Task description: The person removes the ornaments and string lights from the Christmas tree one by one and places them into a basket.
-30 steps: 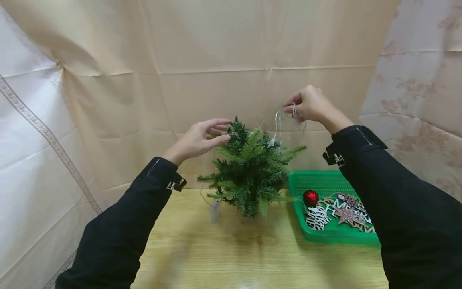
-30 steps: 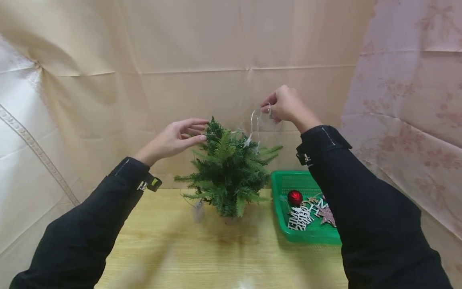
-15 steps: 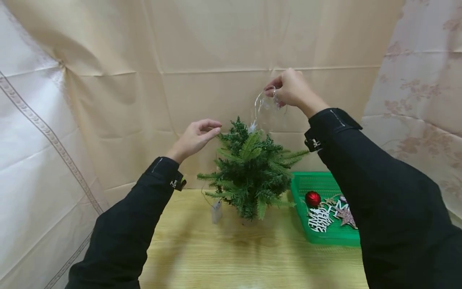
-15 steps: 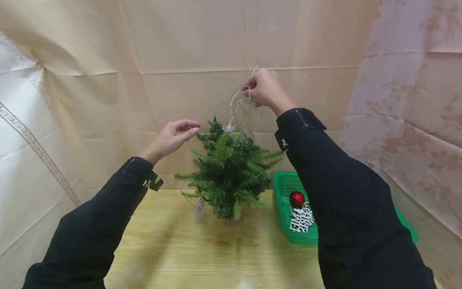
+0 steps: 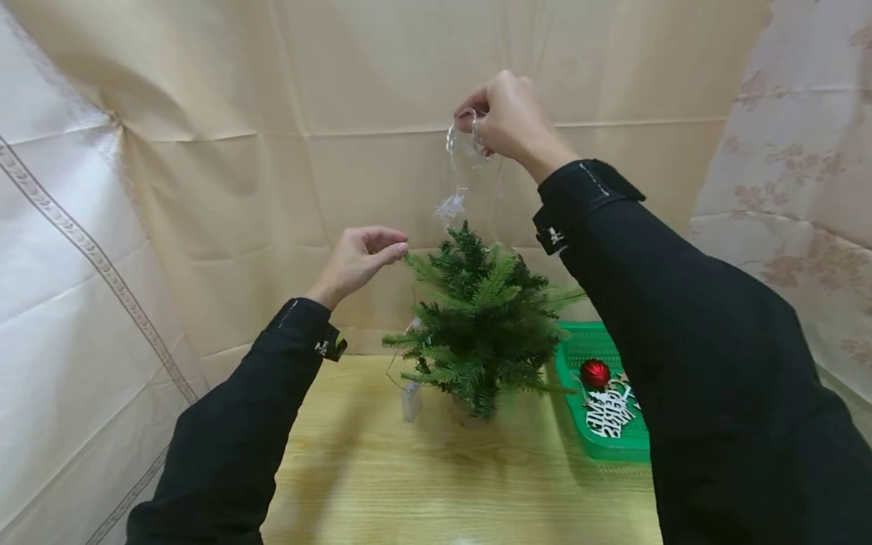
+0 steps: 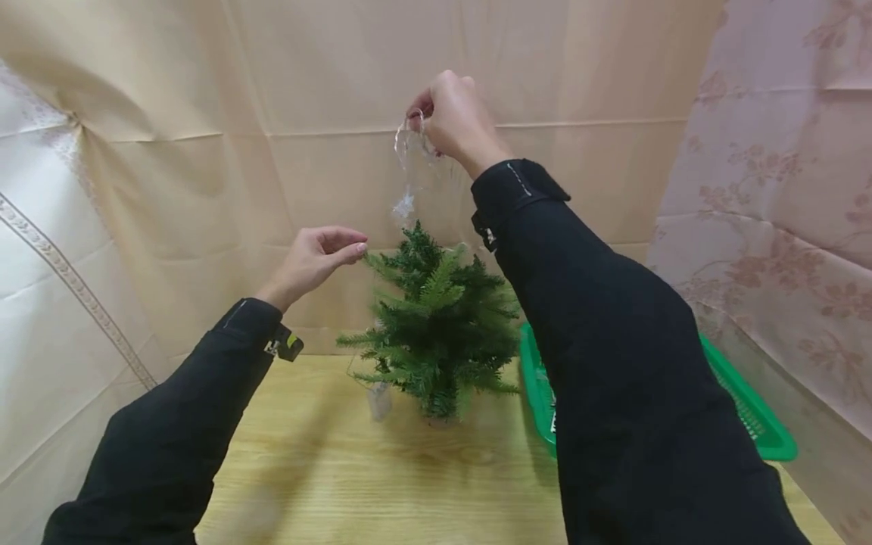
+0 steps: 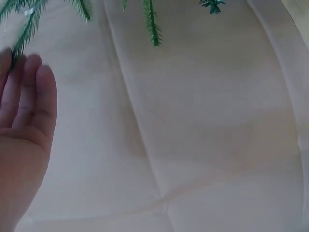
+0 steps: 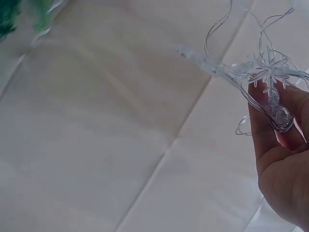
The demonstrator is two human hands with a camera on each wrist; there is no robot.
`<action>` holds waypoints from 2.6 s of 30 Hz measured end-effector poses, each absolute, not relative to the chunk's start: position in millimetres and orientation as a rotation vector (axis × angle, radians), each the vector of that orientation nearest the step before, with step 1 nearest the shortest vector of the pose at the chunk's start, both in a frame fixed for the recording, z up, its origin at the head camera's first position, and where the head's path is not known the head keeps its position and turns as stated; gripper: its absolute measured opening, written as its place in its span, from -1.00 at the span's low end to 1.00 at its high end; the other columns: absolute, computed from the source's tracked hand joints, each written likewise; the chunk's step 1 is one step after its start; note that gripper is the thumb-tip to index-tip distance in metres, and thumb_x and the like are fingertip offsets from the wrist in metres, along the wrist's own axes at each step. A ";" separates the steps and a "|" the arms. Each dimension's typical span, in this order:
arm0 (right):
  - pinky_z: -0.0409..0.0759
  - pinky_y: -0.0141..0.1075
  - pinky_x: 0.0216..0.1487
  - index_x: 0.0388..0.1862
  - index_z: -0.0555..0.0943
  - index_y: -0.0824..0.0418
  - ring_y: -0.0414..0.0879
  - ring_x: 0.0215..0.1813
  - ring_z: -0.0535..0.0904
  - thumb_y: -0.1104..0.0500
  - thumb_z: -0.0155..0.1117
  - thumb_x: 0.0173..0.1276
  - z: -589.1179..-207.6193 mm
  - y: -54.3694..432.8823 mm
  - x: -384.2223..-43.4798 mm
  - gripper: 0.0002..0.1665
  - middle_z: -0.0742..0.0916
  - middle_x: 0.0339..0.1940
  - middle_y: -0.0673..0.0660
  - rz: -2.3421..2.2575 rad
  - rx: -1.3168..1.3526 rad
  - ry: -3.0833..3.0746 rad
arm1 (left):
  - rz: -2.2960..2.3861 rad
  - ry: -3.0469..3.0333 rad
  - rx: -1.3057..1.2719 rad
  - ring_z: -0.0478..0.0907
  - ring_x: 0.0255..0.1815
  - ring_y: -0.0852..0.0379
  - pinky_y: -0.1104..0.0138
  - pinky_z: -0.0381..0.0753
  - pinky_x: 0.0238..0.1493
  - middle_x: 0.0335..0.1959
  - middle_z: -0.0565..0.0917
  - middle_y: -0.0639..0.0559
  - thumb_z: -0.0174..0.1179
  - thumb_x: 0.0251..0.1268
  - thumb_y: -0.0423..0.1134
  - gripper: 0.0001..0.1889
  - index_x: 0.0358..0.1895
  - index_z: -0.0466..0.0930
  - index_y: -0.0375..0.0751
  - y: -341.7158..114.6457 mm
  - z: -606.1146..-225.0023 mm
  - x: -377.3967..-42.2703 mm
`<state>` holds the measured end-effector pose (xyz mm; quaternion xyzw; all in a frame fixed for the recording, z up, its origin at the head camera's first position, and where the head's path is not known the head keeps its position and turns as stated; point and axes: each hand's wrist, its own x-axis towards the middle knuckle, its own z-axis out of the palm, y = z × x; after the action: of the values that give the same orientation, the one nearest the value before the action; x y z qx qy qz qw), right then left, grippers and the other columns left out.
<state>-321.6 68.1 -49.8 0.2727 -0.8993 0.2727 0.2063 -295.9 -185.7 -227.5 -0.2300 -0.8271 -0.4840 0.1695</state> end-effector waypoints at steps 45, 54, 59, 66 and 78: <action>0.67 -0.39 -0.35 0.03 0.79 0.08 -0.13 -0.42 0.71 0.19 0.32 0.47 -57.5 -28.3 -257.6 -0.77 0.81 -0.02 -0.01 0.806 1.101 -2.518 | -1.686 -2.189 -0.816 0.52 0.26 -0.12 0.21 0.54 0.21 0.19 0.64 -0.08 0.17 0.32 -0.48 -0.88 -0.32 0.71 -0.42 -212.6 -225.9 -277.6; 0.67 -0.37 -0.36 0.03 0.79 0.07 -0.09 -0.43 0.71 0.14 0.38 0.42 -66.0 -24.9 -258.9 -0.76 0.79 0.03 -0.01 0.876 1.106 -2.555 | -1.803 -1.989 -0.827 0.67 -0.02 0.06 0.33 0.65 0.00 0.00 0.73 -0.04 0.21 0.35 -0.56 -0.83 -0.34 0.76 -0.31 -228.7 -217.7 -274.7; 0.65 -0.38 -0.41 0.02 0.79 0.06 -0.13 -0.50 0.68 0.13 0.38 0.43 -75.3 -20.6 -260.7 -0.77 0.81 -0.04 -0.01 0.827 1.115 -2.593 | -1.801 -1.938 -0.818 0.60 0.08 0.01 0.39 0.65 0.00 -0.02 0.70 -0.14 0.20 0.36 -0.57 -0.82 -0.36 0.76 -0.34 -242.9 -213.8 -264.7; 0.70 -0.30 -0.36 0.02 0.79 0.10 -0.09 -0.47 0.70 0.16 0.38 0.43 -102.2 -23.4 -261.7 -0.77 0.82 -0.18 0.02 0.779 1.198 -2.693 | -1.771 -1.888 -0.771 0.60 0.04 0.04 0.43 0.65 -0.03 -0.10 0.70 -0.04 0.10 0.33 -0.67 -0.75 -0.39 0.73 -0.38 -253.0 -206.5 -241.9; 0.70 -0.38 -0.41 0.11 0.72 0.25 -0.14 -0.46 0.72 0.23 0.43 0.37 -169.6 -65.7 -241.5 -0.65 0.81 -0.08 0.10 1.006 1.364 -2.794 | -1.628 -1.915 -0.738 0.50 0.01 0.03 0.41 0.56 -0.02 -0.19 0.65 -0.03 0.15 0.33 -0.58 -0.85 -0.39 0.68 -0.45 -261.0 -194.1 -210.8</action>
<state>-241.5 -65.7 -169.6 0.4167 -0.8532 0.3073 -0.0631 -210.8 -261.0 -194.1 -0.2720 -0.7062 -0.6006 0.2580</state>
